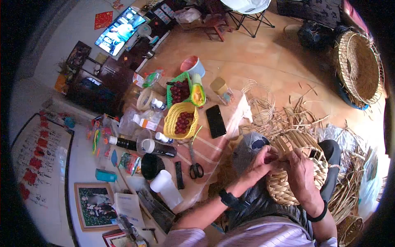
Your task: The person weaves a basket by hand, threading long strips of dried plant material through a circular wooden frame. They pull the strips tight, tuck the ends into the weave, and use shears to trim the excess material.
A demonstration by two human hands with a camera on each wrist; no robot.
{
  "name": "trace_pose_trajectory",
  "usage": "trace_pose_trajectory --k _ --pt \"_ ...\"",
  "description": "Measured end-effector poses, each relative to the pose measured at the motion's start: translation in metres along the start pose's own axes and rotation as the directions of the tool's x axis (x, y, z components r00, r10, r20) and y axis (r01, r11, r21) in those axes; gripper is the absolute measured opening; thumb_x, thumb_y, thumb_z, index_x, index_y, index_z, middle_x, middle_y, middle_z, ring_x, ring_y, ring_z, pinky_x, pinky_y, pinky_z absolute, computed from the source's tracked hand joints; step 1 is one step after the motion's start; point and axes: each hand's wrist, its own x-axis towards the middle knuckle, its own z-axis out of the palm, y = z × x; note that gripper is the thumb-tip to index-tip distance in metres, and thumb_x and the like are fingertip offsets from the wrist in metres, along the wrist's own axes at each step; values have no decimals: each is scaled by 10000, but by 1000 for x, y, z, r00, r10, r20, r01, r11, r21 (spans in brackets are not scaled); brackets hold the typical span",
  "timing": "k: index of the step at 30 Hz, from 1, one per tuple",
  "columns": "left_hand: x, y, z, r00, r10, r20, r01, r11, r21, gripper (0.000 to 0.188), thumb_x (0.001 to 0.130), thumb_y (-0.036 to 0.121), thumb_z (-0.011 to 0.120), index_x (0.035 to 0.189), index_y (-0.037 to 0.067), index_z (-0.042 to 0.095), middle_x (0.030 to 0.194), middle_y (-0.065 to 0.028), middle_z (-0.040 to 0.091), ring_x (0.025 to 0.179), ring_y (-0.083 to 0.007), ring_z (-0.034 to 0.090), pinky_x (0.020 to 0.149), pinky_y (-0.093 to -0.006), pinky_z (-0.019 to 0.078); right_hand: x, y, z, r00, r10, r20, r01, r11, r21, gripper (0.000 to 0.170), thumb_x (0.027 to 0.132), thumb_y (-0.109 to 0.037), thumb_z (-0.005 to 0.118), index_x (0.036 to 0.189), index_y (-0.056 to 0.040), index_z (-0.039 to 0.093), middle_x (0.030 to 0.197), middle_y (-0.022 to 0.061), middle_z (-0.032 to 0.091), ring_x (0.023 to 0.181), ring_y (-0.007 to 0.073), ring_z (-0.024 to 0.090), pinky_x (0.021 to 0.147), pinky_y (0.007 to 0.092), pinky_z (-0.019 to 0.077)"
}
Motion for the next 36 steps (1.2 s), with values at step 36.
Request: trace_pose_trajectory --k 36 --pt "-27 10 29 983 -87 -162 75 994 -81 418 972 123 847 1281 55 573 1124 -40 720 1072 -128 680 947 -286 547 -27 8 -16 990 -42 137 64 985 -158 280 893 -110 757 1140 -49 642 1000 146 595 766 349 724 611 463 587"
